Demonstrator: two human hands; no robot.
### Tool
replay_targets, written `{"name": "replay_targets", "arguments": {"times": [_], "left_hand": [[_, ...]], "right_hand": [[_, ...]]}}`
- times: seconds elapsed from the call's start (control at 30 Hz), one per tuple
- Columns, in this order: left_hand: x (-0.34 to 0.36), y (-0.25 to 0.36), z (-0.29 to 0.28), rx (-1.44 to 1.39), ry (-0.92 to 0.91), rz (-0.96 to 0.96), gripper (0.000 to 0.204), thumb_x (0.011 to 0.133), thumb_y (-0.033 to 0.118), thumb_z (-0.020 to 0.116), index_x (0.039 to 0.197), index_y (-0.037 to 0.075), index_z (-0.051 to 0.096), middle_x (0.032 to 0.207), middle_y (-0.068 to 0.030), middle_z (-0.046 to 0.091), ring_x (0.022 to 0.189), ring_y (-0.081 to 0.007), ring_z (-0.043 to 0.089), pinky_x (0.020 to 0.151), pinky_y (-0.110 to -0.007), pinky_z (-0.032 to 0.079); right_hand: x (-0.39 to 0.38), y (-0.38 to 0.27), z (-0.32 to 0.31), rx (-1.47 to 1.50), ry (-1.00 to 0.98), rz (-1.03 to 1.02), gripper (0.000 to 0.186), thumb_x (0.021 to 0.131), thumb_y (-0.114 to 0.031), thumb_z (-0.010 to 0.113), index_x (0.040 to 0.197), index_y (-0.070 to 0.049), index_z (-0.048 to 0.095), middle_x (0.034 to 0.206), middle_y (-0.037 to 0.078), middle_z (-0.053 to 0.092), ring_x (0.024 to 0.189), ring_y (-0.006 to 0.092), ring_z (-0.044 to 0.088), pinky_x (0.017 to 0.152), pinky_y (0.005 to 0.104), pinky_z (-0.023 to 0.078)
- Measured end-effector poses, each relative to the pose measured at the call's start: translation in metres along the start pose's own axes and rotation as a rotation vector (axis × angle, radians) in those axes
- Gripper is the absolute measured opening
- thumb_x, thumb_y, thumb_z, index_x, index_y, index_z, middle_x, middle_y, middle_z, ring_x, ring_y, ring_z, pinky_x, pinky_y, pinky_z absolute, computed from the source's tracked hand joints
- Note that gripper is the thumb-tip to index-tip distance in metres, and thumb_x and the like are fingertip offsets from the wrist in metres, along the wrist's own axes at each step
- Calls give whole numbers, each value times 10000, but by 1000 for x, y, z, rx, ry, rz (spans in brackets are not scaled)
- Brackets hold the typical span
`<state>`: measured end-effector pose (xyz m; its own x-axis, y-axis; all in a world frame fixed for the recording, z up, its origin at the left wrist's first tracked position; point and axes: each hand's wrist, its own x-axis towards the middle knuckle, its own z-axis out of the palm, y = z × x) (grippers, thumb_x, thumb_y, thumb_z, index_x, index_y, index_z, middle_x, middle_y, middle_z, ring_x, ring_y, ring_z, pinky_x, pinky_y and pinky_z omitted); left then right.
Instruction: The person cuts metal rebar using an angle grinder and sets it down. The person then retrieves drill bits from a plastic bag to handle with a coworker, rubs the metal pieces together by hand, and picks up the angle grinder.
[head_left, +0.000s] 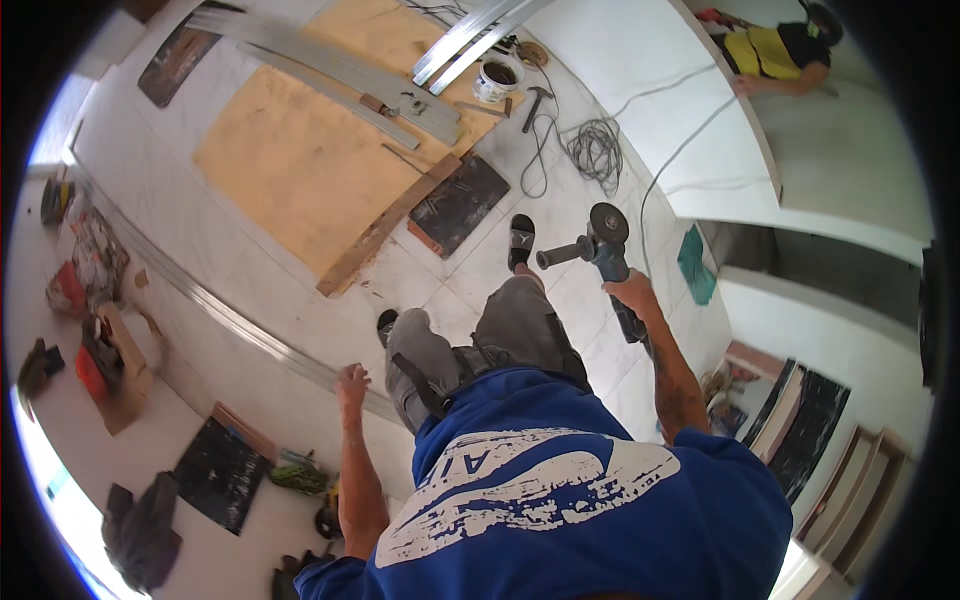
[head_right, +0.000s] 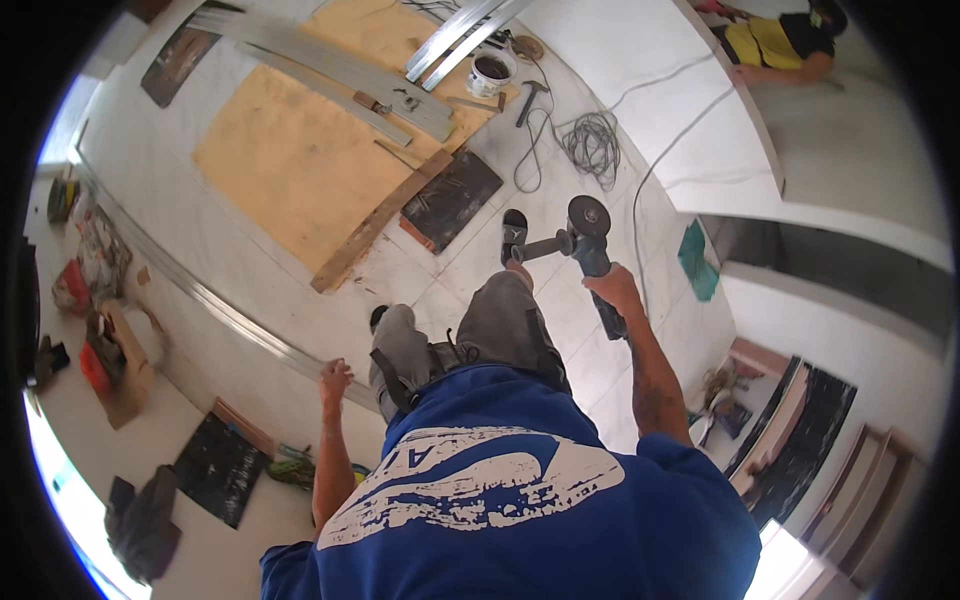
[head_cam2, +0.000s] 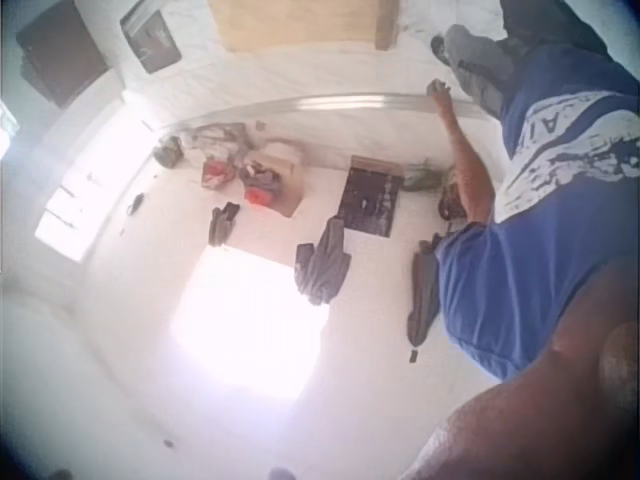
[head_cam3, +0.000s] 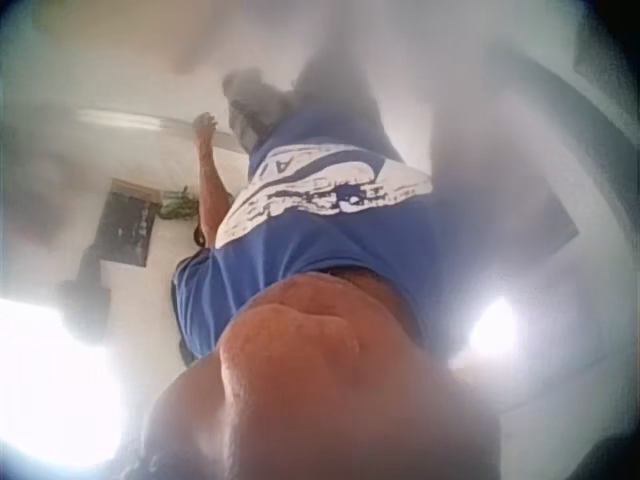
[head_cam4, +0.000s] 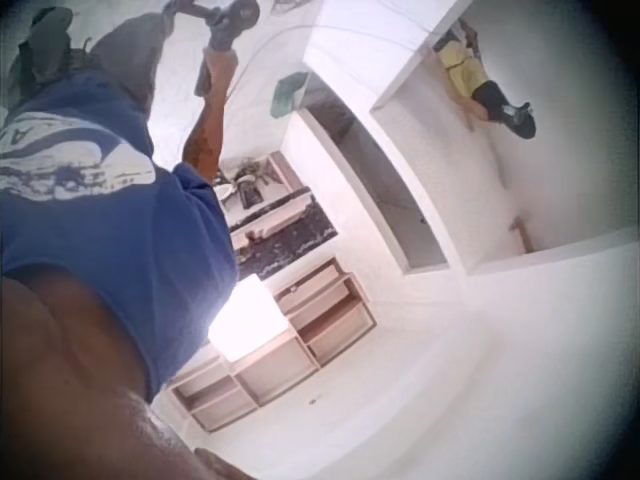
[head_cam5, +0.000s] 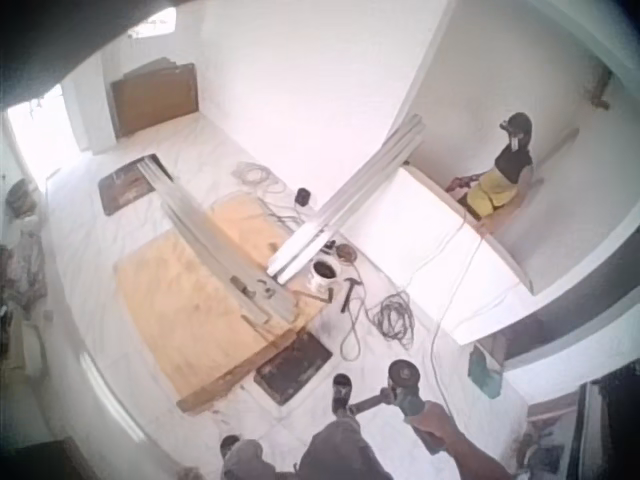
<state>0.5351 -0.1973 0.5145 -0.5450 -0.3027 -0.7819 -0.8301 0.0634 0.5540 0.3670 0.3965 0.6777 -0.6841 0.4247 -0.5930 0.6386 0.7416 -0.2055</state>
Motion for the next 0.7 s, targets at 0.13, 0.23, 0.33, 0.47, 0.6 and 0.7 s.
{"name": "replay_targets", "arguments": {"times": [0.13,0.23,0.33,0.47,0.6,0.7], "left_hand": [[-41,114,101,82,162,286,270,940,157,586,1105,-53,631,999,-141,693,818,-207,683,732,-325,529],[-126,237,179,-71,210,444,186,914,79,593,1055,-29,647,976,-135,686,848,-210,670,776,-308,517],[-198,354,240,34,176,920,166,883,5,573,1019,-3,669,959,-136,683,822,-239,667,748,-315,524],[-287,456,295,-71,195,1392,253,664,1,660,912,51,676,944,-127,687,731,-227,653,611,-309,521],[-349,490,330,-88,375,1626,249,712,77,641,960,67,619,918,-180,668,649,-256,620,567,-369,508],[-378,482,345,-217,191,1531,396,934,423,538,1069,69,653,917,-112,664,761,-244,615,641,-369,517]], "right_hand": [[107,48,-24,-94,-48,-72,494,650,-341,809,925,47,672,771,150,680,682,231,657,630,373,516],[169,64,-55,-60,-219,-91,445,662,-336,800,867,42,687,730,119,662,635,207,632,591,361,502],[221,56,-95,-54,-373,-143,405,663,-330,799,807,34,693,692,81,640,586,171,595,544,355,478],[278,68,-147,-91,-412,-111,381,685,-296,795,787,50,675,689,72,629,573,161,581,516,337,461],[308,84,-189,-43,-435,-159,328,702,-271,788,786,21,666,656,48,604,544,141,555,485,314,432],[313,92,-224,-42,-454,-168,330,701,-297,787,734,9,670,621,39,593,520,136,540,484,317,421]]}}
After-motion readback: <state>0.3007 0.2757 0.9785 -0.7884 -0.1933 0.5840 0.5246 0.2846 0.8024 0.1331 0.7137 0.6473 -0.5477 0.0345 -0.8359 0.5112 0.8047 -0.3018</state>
